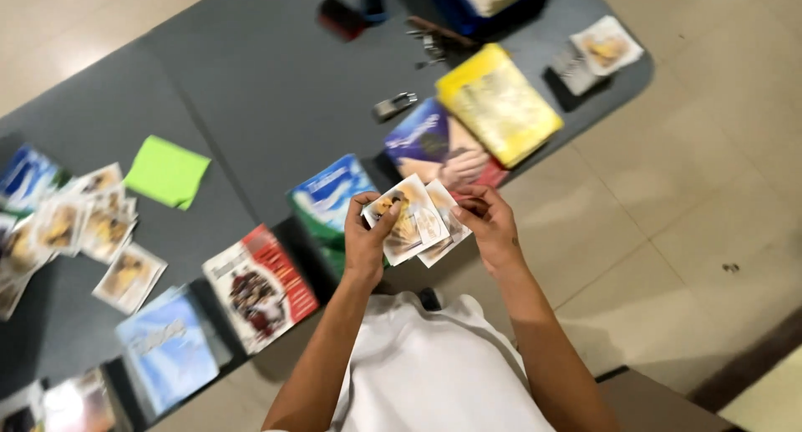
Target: Sorting and organizing a stack of small printed cards on a table alongside various magazines.
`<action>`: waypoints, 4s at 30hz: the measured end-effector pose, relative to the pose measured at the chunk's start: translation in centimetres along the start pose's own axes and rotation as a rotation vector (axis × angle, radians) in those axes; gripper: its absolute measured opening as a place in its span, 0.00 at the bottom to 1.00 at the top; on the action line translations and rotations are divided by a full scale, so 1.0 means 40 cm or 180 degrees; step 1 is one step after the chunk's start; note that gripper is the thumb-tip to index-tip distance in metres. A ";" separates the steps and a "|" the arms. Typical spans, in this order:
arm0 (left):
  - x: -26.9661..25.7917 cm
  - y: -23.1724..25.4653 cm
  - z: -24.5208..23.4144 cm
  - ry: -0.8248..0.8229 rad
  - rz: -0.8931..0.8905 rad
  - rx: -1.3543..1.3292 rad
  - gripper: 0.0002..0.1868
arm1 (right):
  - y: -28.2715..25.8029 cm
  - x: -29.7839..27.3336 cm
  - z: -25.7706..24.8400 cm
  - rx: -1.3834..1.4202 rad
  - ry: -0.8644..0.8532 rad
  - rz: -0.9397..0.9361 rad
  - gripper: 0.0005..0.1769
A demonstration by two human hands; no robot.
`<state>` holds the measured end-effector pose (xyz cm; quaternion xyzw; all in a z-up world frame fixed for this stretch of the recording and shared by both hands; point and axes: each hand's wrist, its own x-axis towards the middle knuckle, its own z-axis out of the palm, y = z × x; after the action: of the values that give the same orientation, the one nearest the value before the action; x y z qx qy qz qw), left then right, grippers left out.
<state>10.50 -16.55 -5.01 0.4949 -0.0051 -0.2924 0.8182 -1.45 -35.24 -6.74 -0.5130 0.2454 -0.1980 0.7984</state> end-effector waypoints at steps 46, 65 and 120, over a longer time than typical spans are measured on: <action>0.685 -0.503 0.975 -0.0405 0.0955 0.4821 0.51 | -0.270 0.953 -1.064 -0.1219 0.0013 -0.0702 0.37; 0.739 -0.399 1.134 -0.0022 -0.0523 0.5590 0.83 | -0.306 1.357 -1.370 -0.1234 -0.1482 0.0870 0.13; 0.838 -0.604 1.064 -0.0523 0.0367 0.6404 0.54 | -0.518 1.078 -0.820 -0.5773 -0.3033 0.0234 0.62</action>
<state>14.18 -75.29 -12.37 0.9323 -0.3295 -0.1456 0.0310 12.25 -91.61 -7.47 -0.9411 -0.0244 0.3111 0.1301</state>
